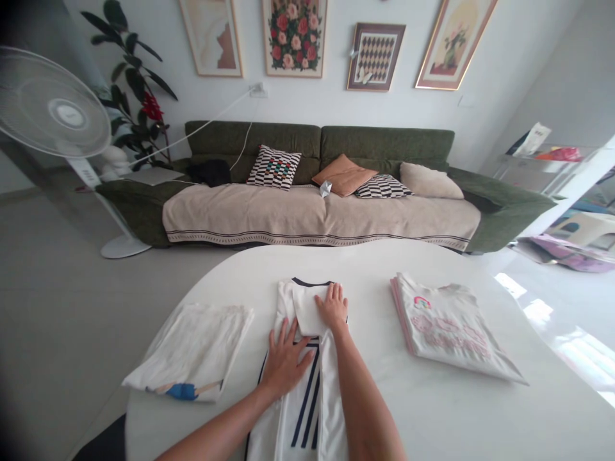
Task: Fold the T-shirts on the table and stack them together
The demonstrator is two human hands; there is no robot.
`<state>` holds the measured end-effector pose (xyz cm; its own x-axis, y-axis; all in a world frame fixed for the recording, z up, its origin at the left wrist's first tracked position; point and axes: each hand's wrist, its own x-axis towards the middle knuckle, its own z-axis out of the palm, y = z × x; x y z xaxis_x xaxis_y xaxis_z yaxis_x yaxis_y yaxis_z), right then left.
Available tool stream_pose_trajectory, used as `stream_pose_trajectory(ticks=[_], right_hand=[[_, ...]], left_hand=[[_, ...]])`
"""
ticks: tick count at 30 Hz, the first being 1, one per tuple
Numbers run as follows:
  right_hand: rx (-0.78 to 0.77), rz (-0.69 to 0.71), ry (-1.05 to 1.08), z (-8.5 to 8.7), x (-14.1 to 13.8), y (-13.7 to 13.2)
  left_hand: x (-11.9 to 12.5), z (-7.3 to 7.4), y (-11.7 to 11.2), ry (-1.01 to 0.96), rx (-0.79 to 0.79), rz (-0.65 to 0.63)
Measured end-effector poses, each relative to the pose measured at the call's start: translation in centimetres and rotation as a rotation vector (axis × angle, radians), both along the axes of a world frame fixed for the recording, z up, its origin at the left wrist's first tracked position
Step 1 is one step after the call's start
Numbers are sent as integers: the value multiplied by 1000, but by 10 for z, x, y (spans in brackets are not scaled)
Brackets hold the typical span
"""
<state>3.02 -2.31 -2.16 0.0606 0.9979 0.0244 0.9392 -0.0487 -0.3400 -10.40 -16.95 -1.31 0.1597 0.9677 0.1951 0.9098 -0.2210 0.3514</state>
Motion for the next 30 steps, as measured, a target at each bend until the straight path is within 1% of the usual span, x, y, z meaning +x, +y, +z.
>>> stream_pose_trajectory(ticks=[3,6,8,10,12,14,16,19,21,23,26,28,30], right_hand=[[9,-38,-40,-10,-8,-3],[36,-48,-112,-10,-18,-7],[-6,-23,-117,-3,-23,-8],[-50,-17,-99,7,-25,-12],[-38,-9,-91,17,-25,-25],[6,19,-95,24,-24,-53],[36,58,-103,23,-21,-94],[17,41,-122,11,-18,-159],[4,9,-156,3,-18,-191],[8,-11,-196,-1,-19,-208],[-12,-12,-203,6,-21,-212],[-50,14,-161,15,-20,-211],[-61,42,-94,24,-14,-216]], left_hand=[[-1,-2,0,7,4,-6],[0,-3,0,18,5,-3],[0,-3,0,29,4,2],[0,-3,1,41,3,9],[0,-4,2,51,4,9],[0,-6,2,64,11,1],[0,-9,2,74,25,-2],[0,-13,1,85,33,2],[0,-12,3,96,9,6],[1,-5,6,96,-67,12],[2,13,6,72,-230,27],[3,27,-5,67,-252,37],[0,37,-32,73,-187,37]])
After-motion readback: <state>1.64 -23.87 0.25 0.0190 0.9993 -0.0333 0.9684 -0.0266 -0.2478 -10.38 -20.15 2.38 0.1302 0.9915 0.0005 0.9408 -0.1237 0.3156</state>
